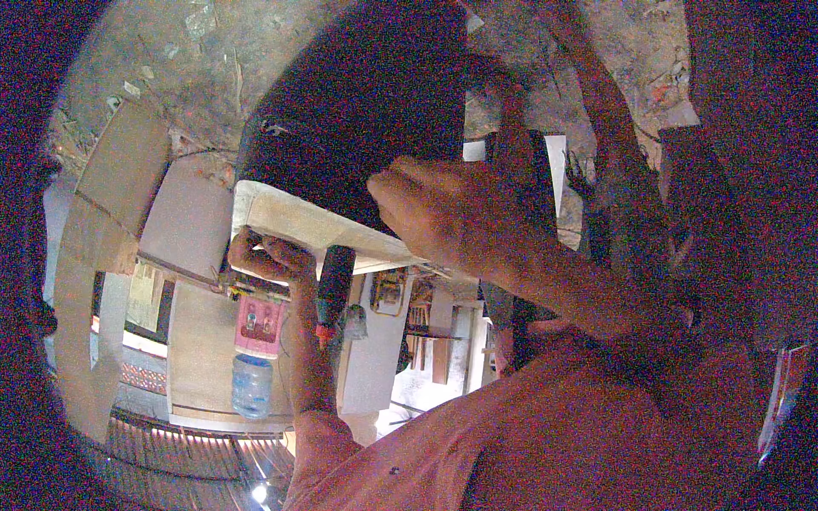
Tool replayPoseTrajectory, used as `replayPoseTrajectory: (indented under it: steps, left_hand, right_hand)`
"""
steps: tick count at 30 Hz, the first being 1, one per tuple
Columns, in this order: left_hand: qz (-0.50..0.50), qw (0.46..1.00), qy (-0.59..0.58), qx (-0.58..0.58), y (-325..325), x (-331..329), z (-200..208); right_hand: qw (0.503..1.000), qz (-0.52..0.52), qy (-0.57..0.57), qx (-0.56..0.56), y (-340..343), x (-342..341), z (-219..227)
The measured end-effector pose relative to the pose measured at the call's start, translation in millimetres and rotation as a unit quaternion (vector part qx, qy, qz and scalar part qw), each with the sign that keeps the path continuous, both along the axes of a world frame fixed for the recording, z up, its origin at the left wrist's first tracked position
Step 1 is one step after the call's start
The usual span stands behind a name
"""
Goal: The person applies a dark adhesive from a bottle to the edges of a white rectangular object. They use a small stick to spread the adhesive along the seams and corners of the object.
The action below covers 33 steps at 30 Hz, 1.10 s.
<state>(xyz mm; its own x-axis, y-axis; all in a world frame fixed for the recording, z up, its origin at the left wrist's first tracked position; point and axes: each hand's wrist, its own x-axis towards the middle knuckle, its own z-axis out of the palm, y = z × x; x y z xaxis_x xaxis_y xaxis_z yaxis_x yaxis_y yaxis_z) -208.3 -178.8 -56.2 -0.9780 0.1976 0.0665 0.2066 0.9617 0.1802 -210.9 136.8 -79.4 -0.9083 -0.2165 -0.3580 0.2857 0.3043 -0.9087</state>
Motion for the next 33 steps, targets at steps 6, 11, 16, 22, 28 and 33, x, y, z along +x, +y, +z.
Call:
replayPoseTrajectory:
  steps: [6, 11, 16, 22, 28, 33]
  left_hand:
    - [0.018, 1.0, -0.007, 0.003, 5, -1, 1]
    - [0.018, 1.0, -0.004, -0.002, 6, -1, 1]
    - [-0.006, 1.0, 0.015, 0.006, 2, -3, -3]
    - [-0.005, 1.0, 0.01, -0.002, 0, 0, -2]
    - [0.013, 1.0, -0.002, 0.011, 2, 0, -1]
    - [-0.002, 1.0, 0.005, -0.014, 4, -2, -2]
  right_hand:
    - [1.0, -0.001, -0.015, -0.014, -7, -8, -4]
    - [0.998, -0.036, -0.053, -0.012, -11, -15, -2]
    - [0.999, -0.003, -0.048, 0.019, -8, -15, 6]
    - [0.999, -0.002, -0.051, 0.004, -8, -14, 3]
    - [0.994, -0.013, -0.11, -0.008, -14, -13, 1]
    - [0.999, 0.017, -0.036, 0.033, -10, -11, 4]
